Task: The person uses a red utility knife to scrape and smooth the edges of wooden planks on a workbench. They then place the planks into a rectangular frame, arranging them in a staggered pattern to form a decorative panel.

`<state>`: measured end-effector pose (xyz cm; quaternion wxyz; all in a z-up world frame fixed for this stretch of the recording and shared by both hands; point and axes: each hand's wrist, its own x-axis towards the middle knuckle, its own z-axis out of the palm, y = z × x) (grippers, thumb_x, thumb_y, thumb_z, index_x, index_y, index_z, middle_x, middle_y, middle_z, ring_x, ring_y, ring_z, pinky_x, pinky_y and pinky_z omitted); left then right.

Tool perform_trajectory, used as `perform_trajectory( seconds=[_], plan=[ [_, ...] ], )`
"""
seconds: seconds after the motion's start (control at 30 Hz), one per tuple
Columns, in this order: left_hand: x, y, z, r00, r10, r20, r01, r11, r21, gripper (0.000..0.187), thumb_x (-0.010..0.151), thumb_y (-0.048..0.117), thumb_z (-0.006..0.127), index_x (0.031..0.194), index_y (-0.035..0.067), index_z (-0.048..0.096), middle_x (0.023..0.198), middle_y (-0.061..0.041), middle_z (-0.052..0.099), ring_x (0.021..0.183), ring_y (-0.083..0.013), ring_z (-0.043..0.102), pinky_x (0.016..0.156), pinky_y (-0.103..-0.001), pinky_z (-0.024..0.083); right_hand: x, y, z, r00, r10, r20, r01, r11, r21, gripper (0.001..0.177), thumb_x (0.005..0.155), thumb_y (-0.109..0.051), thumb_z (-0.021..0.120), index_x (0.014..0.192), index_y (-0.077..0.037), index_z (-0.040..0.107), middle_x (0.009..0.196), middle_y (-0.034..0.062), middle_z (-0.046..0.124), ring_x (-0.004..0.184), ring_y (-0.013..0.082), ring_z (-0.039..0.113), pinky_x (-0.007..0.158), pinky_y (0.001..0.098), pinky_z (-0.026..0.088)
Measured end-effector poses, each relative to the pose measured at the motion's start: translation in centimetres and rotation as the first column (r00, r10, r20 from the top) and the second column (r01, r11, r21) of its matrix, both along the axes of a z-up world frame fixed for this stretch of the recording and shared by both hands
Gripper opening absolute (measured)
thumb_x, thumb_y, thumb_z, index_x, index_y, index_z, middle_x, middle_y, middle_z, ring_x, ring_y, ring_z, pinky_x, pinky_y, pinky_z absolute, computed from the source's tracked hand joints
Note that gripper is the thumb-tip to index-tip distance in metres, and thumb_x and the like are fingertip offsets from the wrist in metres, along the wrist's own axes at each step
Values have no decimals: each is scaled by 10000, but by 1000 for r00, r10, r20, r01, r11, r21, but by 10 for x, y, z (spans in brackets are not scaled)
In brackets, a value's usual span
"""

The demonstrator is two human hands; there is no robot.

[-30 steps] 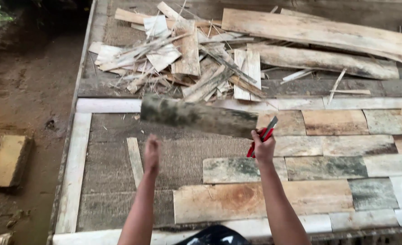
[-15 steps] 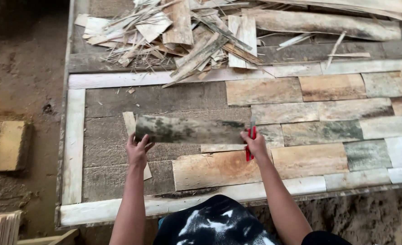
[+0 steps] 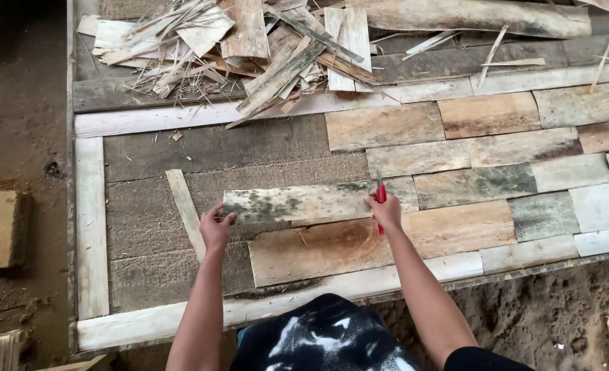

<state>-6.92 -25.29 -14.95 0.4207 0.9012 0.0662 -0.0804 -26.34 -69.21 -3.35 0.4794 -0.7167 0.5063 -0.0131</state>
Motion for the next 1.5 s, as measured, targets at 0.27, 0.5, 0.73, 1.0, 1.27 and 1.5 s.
perform_trajectory(
  seconds=[0.27, 0.5, 0.73, 1.0, 1.27, 1.5],
  plan=[
    [41, -66, 5, 1000, 1, -28, 1, 999, 48, 595, 752, 190, 933, 1303, 197, 710, 1043, -58, 593, 957, -226, 714, 887, -356, 609, 56, -54, -11, 995, 58, -78, -67, 990, -120, 328, 830, -276, 783, 1142, -175, 785, 920, 32, 782, 618, 202, 737, 657, 348, 600],
    [43, -104, 80, 992, -54, -115, 62, 996, 67, 633, 905, 142, 822, 1461, 60, 531, 1204, -145, 513, 1177, -347, 596, 971, -508, 595, 81, -88, -38, 967, 103, -235, -145, 975, -170, 265, 875, -302, 728, 1121, -238, 800, 1059, 5, 786, 1057, 318, 720, 932, 449, 564],
    [45, -97, 32, 995, -97, -11, 98, 985, 143, 649, 914, 150, 828, 1460, 4, 509, 1211, -145, 461, 1136, -330, 545, 907, -504, 616, 90, -82, -33, 960, 141, -241, -179, 973, -143, 266, 880, -277, 720, 1127, -231, 806, 1043, 72, 780, 1054, 352, 715, 921, 467, 556],
    [41, -98, 22, 995, -98, 10, 97, 991, 88, 626, 898, 73, 827, 1438, -10, 522, 1226, -157, 459, 1117, -340, 560, 898, -497, 617, 90, -84, -59, 957, 161, -239, -186, 979, -85, 225, 873, -276, 730, 1081, -271, 815, 881, 50, 779, 839, 294, 751, 803, 421, 581],
    [44, -102, 33, 994, -109, -6, 109, 993, 49, 602, 908, 44, 808, 1430, -10, 513, 1235, -166, 445, 1119, -355, 566, 900, -507, 631, 98, -79, -39, 982, 89, -165, -91, 996, -7, 259, 897, -209, 696, 1136, -154, 777, 778, 69, 759, 572, 211, 702, 610, 339, 578],
    [45, -103, 24, 994, -96, -47, 100, 992, 81, 670, 858, 104, 863, 1431, 32, 523, 1223, -137, 448, 1143, -317, 547, 951, -441, 622, 99, -86, -44, 974, 110, -199, -112, 994, 5, 291, 893, -223, 705, 1168, -152, 767, 812, 66, 771, 643, 223, 730, 654, 353, 590]
  ],
)
